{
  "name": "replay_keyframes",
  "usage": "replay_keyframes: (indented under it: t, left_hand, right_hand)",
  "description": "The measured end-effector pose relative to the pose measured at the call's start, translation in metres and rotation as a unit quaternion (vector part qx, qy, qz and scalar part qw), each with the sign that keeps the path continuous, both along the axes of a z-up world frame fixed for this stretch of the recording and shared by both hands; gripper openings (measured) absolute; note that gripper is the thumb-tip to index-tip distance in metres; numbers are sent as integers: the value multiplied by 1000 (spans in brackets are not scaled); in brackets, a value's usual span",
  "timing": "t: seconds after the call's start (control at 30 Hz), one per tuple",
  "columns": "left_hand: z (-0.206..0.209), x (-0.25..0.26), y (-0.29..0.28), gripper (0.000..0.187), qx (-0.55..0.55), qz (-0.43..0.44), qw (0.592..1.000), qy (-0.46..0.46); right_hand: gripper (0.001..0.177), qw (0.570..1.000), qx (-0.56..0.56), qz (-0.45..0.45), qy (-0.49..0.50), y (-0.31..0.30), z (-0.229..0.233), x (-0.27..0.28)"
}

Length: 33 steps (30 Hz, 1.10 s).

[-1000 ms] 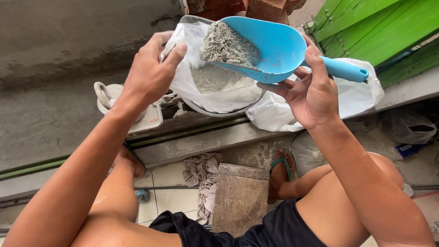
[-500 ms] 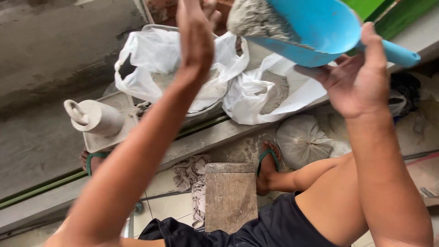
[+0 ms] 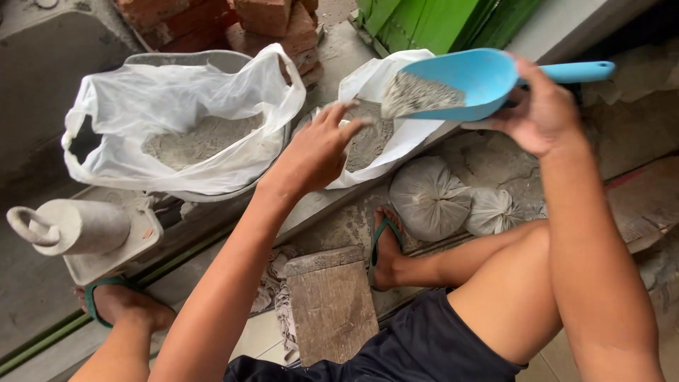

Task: The person scoops cement from a white plastic bag using a blue scoop and pours it into a bucket lined with a white plastic bag. The person repeats this action multiple times, transferring the material between the two containers.

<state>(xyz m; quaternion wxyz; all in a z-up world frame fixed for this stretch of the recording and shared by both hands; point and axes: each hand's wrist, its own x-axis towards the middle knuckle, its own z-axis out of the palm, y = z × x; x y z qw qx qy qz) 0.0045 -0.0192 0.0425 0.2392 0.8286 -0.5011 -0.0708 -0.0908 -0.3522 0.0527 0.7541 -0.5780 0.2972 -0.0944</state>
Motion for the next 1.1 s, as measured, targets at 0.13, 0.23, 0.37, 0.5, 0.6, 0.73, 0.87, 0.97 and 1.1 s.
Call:
replay_keyframes:
  t: [0.13, 0.23, 0.37, 0.5, 0.6, 0.73, 0.87, 0.97, 1.1]
  left_hand:
    - [-33, -5, 9, 45, 80, 17, 995, -59]
    - [-45, -7, 14, 21, 38, 76, 996, -42]
    - [-54, -20, 20, 11, -16, 196, 978, -63]
    - [-61, -34, 24, 28, -58, 269, 960, 51]
    - [-79, -37, 25, 26, -115, 300, 940, 117]
    - [-100, -40, 18, 11, -298, 343, 847, 276]
    - [-97, -41, 16, 12, -400, 350, 770, 352]
    - [-98, -37, 20, 17, -421, 335, 760, 364]
    - [-98, -39, 21, 19, -432, 327, 756, 368]
  right_hand:
    - [28, 996, -19, -16, 91, 17, -38, 29]
    - [29, 979, -166, 10, 121, 43, -68, 55]
    - [35, 878, -469, 67, -59, 50, -165, 87]
    - [39, 800, -543, 170, -190, 80, -138, 87]
    - [48, 804, -521, 247, -142, 99, -132, 85]
    - [53, 709, -618, 327, -87, 101, -165, 94]
    - [48, 677, -655, 316, -110, 98, -218, 102]
    - [45, 696, -631, 328, -98, 99, -228, 101]
    - [41, 766, -539, 346, -52, 108, -186, 99]
